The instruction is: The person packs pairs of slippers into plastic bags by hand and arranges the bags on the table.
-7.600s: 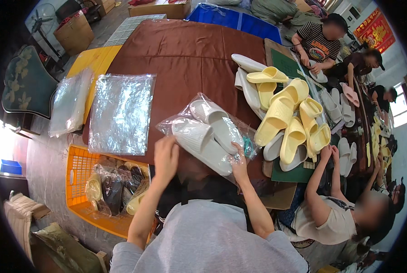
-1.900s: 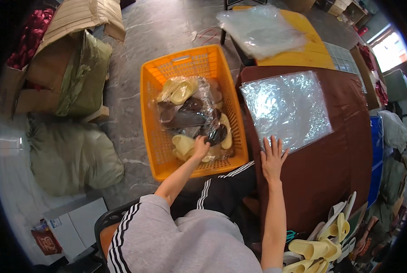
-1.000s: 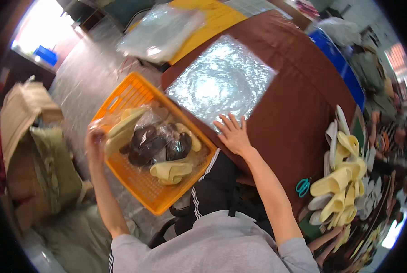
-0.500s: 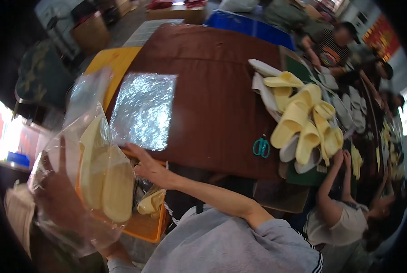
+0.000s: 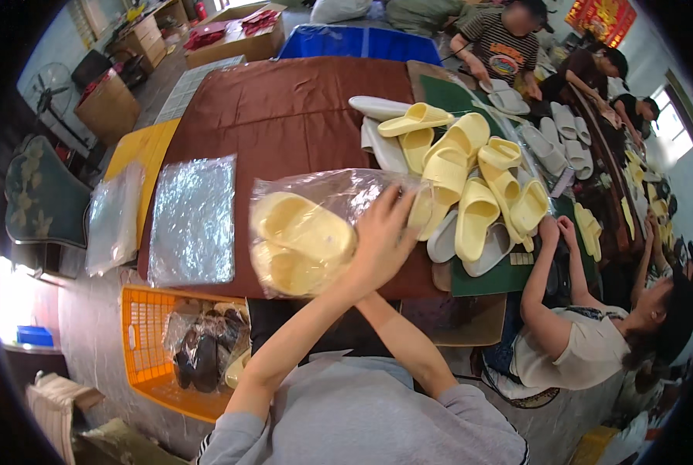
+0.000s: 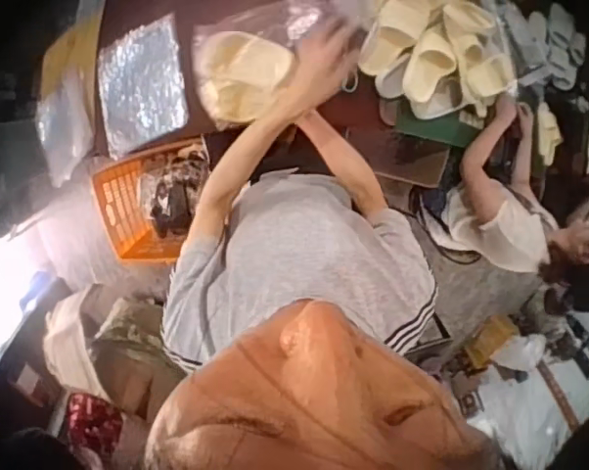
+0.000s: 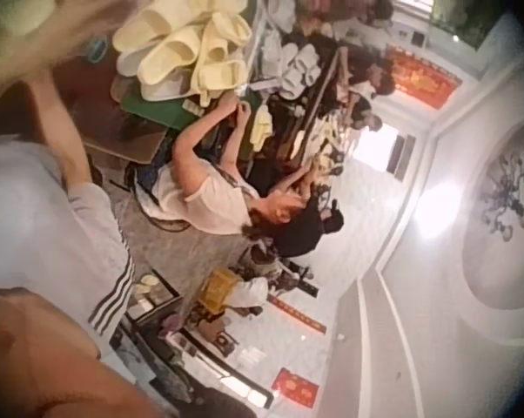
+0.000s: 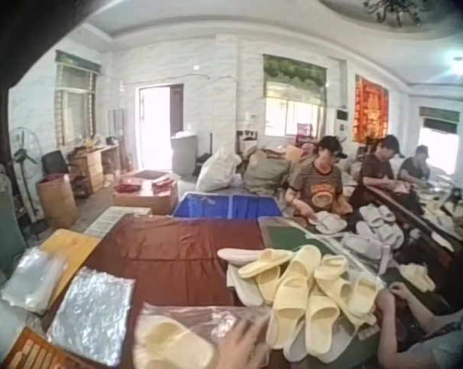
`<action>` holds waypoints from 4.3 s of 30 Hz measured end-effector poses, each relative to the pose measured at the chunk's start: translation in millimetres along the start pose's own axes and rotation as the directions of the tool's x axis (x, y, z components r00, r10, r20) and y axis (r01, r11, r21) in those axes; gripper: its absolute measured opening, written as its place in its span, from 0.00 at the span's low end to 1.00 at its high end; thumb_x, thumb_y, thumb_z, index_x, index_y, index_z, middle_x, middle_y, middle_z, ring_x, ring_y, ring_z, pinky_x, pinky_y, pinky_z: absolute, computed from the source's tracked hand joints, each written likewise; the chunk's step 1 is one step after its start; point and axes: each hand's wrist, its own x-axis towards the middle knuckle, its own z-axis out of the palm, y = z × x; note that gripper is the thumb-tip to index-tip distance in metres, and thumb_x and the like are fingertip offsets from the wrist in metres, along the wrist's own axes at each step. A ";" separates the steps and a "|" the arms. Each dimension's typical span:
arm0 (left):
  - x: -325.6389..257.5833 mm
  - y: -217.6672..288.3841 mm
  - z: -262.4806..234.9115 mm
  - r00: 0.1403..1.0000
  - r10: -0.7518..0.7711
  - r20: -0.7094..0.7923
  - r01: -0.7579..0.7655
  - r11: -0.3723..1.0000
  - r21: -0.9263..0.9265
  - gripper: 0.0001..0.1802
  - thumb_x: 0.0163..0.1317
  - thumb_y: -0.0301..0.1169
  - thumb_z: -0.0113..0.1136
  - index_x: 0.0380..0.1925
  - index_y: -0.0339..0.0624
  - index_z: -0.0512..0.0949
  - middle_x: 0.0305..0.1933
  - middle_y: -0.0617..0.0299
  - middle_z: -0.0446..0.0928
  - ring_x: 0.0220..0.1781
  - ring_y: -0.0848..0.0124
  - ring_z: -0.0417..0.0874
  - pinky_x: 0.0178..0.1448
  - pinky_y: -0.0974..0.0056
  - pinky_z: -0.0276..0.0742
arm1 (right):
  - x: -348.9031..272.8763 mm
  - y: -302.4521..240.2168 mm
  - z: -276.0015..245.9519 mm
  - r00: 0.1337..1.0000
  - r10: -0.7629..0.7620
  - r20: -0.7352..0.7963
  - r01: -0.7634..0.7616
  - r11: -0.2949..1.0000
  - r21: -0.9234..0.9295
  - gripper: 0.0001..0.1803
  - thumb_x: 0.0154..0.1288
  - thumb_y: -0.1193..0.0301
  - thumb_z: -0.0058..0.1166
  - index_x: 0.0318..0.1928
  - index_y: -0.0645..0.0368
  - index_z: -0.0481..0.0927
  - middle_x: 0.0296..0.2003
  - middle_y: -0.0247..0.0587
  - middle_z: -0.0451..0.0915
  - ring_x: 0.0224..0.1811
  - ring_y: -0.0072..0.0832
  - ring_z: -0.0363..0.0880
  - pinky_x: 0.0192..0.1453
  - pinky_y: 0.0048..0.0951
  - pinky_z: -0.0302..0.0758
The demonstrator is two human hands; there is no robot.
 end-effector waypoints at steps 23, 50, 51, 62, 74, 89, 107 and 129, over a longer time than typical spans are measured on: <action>-152.1 -151.0 -54.7 0.918 -0.397 0.019 0.328 0.784 0.528 0.47 0.59 0.47 0.64 0.75 0.53 0.52 0.77 0.39 0.41 0.78 0.39 0.41 0.74 0.33 0.38 | -18.0 -67.2 -153.2 0.851 -0.366 -0.376 -0.197 0.443 -0.875 0.14 0.67 0.82 0.42 0.50 0.68 0.76 0.43 0.54 0.80 0.43 0.43 0.82 0.47 0.37 0.80; -188.7 -171.3 -90.0 0.922 -0.382 -0.064 0.376 0.843 0.385 0.44 0.55 0.39 0.64 0.71 0.44 0.59 0.77 0.40 0.43 0.77 0.39 0.45 0.77 0.42 0.44 | 35.6 -26.0 -96.0 0.981 0.092 0.173 0.134 0.330 -0.934 0.47 0.49 0.62 0.68 0.69 0.60 0.62 0.57 0.56 0.74 0.63 0.51 0.67 0.69 0.43 0.62; -187.0 -171.6 -87.1 0.928 -0.367 -0.061 0.361 0.852 0.379 0.44 0.55 0.39 0.64 0.71 0.44 0.59 0.77 0.40 0.43 0.77 0.39 0.45 0.77 0.42 0.44 | 34.0 -17.7 -102.9 0.982 0.042 0.183 0.137 0.509 -0.850 0.45 0.51 0.64 0.67 0.69 0.60 0.62 0.60 0.54 0.70 0.63 0.50 0.67 0.71 0.42 0.61; -185.4 -176.4 -85.5 0.910 -0.386 -0.153 0.415 0.867 0.276 0.41 0.61 0.37 0.58 0.73 0.44 0.54 0.77 0.40 0.41 0.77 0.42 0.47 0.77 0.47 0.49 | -2.9 2.5 -83.1 1.000 -0.021 -0.020 0.000 0.684 -0.730 0.49 0.50 0.62 0.73 0.70 0.60 0.62 0.64 0.55 0.65 0.68 0.43 0.62 0.72 0.39 0.58; -194.4 -183.3 -112.1 0.721 -0.649 -0.244 0.685 0.722 0.100 0.26 0.73 0.37 0.42 0.66 0.34 0.64 0.66 0.41 0.67 0.71 0.49 0.64 0.73 0.54 0.58 | -17.3 -10.1 -66.1 0.959 -0.094 -0.268 -0.118 0.729 -0.675 0.24 0.55 0.72 0.65 0.54 0.57 0.78 0.52 0.42 0.71 0.53 0.32 0.72 0.54 0.31 0.74; -206.1 -186.7 -176.0 0.718 -0.670 -0.188 0.687 0.725 0.043 0.19 0.72 0.41 0.49 0.46 0.33 0.76 0.35 0.46 0.80 0.37 0.62 0.82 0.44 0.60 0.74 | -64.3 -83.2 -137.2 0.972 0.169 -0.165 -0.217 0.916 -0.339 0.22 0.56 0.83 0.62 0.52 0.56 0.77 0.45 0.29 0.75 0.38 0.14 0.73 0.41 0.16 0.72; -184.8 -258.6 -272.3 0.296 -0.596 -0.746 0.464 0.773 -0.433 0.09 0.74 0.34 0.47 0.44 0.42 0.75 0.27 0.71 0.65 0.23 0.83 0.64 0.23 0.73 0.63 | -107.2 -231.6 -234.6 0.423 -0.478 -0.770 0.068 0.864 -0.499 0.23 0.65 0.78 0.53 0.61 0.61 0.73 0.56 0.48 0.75 0.54 0.38 0.77 0.56 0.36 0.78; -256.6 -338.5 -248.4 -0.131 -0.503 -0.854 0.381 0.770 -0.512 0.36 0.68 0.21 0.39 0.75 0.59 0.54 0.42 0.56 0.75 0.29 0.72 0.67 0.39 0.64 0.69 | 71.2 -37.7 16.7 0.988 -0.145 -0.052 0.085 0.793 -0.604 0.31 0.68 0.77 0.52 0.70 0.57 0.62 0.68 0.44 0.63 0.65 0.38 0.69 0.66 0.35 0.70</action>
